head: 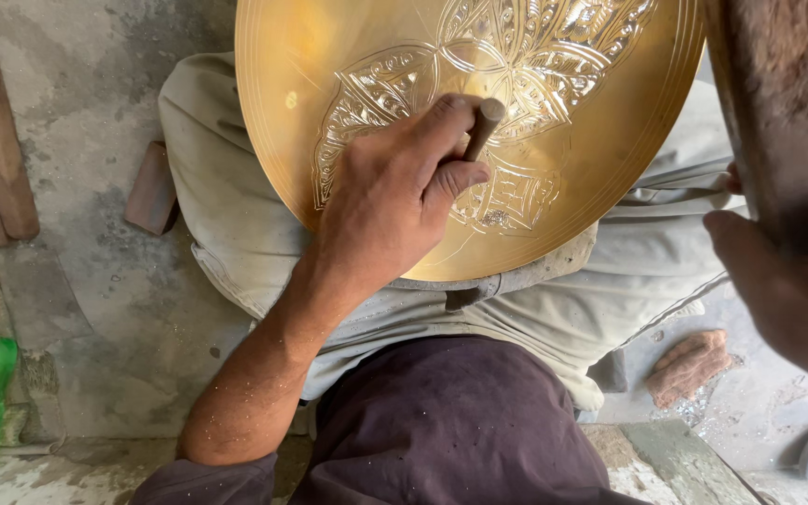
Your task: The person sits on the floor with a brass plate resting on their lap and hammers a small punch held against the plate's surface to deepen an embossed floral pattern, repositioning the punch across different areas of the design between hammer strikes.
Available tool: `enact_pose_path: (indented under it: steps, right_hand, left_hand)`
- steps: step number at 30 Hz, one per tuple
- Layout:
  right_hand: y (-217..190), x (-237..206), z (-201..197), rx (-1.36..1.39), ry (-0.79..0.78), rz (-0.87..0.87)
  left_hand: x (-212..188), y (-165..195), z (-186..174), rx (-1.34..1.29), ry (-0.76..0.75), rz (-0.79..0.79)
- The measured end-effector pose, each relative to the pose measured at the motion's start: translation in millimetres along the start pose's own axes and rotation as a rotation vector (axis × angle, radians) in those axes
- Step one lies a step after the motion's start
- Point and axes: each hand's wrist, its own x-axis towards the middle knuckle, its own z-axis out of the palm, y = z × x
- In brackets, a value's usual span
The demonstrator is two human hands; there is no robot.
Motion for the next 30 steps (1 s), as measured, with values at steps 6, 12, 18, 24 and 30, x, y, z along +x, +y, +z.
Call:
enact_pose_path:
  steps: [6, 12, 18, 24, 30]
  right_hand:
    - [4.7, 29.3, -20.1, 0.368, 0.072, -0.054]
    - [-26.9, 56.3, -38.3, 0.39, 0.223, -0.158]
    - [-34.5, 59.9, -38.8, 0.397, 0.251, -0.175]
    - [-33.5, 60.7, -40.3, 0.423, 0.244, -0.174]
    - [-40.4, 61.4, -47.0, 0.343, 0.296, -0.212]
  left_hand:
    - [-0.7, 0.2, 6.4, 0.023, 0.02, 0.024]
    - [0.8, 0.7, 2.9, 0.017, -0.021, 0.003]
    - [3.2, 2.9, -1.8, 0.025, -0.036, 0.007]
    - [6.9, 3.7, -3.6, 0.035, -0.074, -0.023]
    - [8.3, 1.4, -3.8, 0.073, -0.08, -0.02]
